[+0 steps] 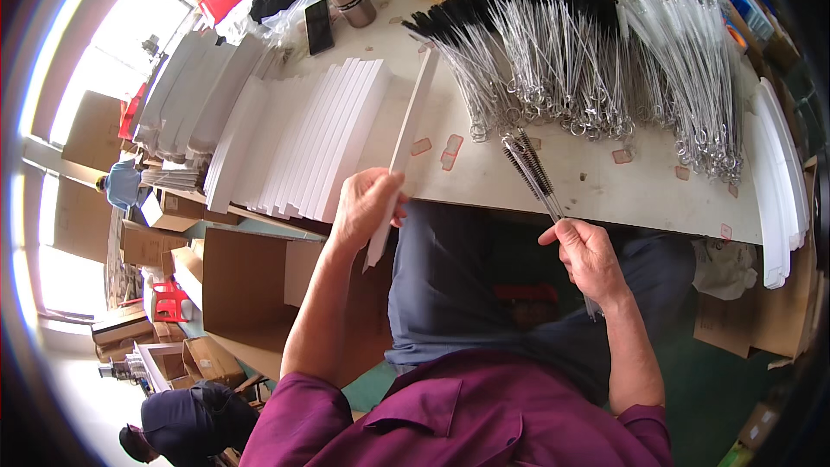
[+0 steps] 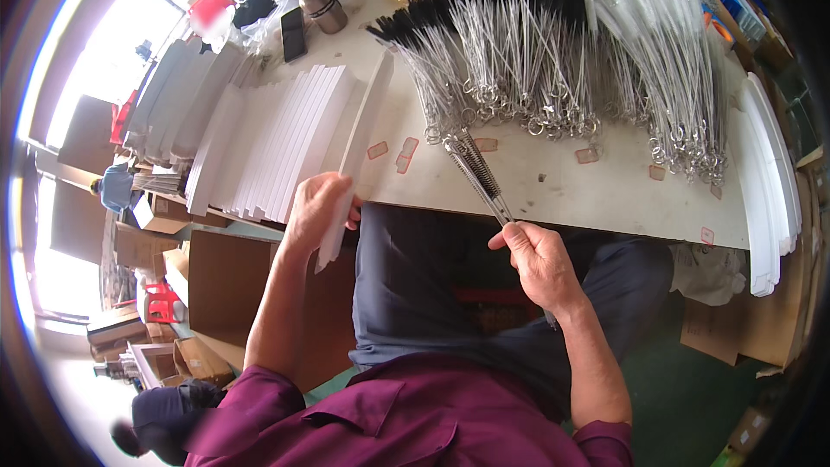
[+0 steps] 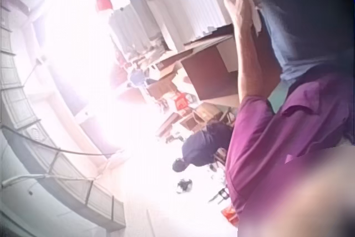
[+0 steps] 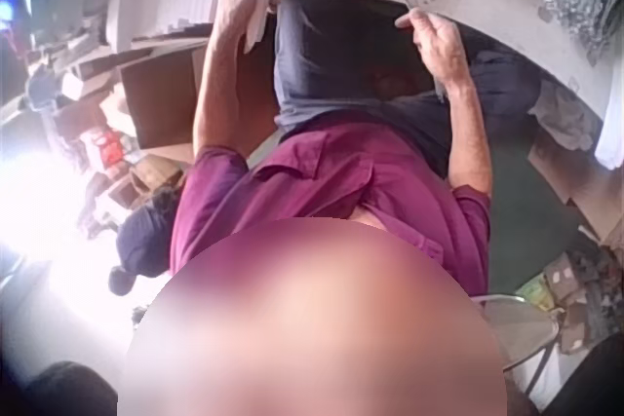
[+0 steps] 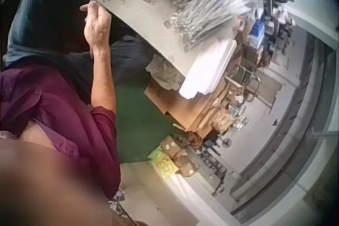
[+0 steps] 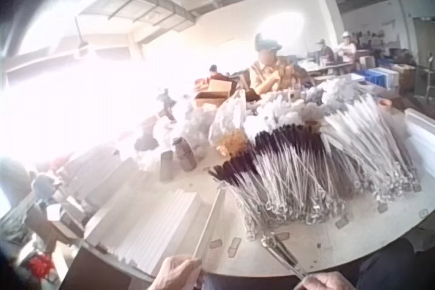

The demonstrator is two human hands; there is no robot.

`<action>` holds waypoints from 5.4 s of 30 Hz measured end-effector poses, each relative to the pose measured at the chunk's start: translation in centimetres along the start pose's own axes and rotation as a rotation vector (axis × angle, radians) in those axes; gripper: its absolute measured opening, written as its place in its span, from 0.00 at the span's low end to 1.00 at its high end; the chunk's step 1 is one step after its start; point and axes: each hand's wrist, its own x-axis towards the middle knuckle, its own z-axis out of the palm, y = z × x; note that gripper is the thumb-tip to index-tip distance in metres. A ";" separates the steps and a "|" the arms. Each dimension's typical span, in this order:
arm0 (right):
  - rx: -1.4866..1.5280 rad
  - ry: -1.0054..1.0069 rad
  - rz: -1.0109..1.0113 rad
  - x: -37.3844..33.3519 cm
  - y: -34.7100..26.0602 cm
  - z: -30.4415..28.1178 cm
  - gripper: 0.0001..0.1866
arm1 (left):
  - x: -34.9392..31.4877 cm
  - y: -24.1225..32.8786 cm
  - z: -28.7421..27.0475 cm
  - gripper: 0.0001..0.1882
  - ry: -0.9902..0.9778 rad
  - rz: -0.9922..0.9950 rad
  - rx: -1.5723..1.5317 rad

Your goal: Packaging wire cleaning brushes into white cardboard boxes in a workshop environment.

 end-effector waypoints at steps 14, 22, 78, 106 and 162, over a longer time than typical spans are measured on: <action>-0.178 -0.126 -0.134 -2.1 -1.7 2.4 0.23 | 2.7 2.8 2.7 0.28 -0.159 0.175 -0.909; -0.318 -0.184 -0.122 -2.0 -2.4 3.6 0.23 | 3.4 4.4 2.3 0.27 -0.046 0.373 -0.935; -0.860 -0.012 -0.477 3.0 -3.3 0.9 0.28 | -8.4 2.5 7.1 0.11 -0.222 0.512 0.285; -0.639 0.379 -0.423 1.1 -0.5 -3.2 0.17 | -6.5 -0.4 10.6 0.23 -0.144 0.781 0.811; 0.319 0.090 -0.020 0.5 3.1 3.9 0.11 | -6.2 -3.0 11.5 0.37 -0.098 0.652 0.651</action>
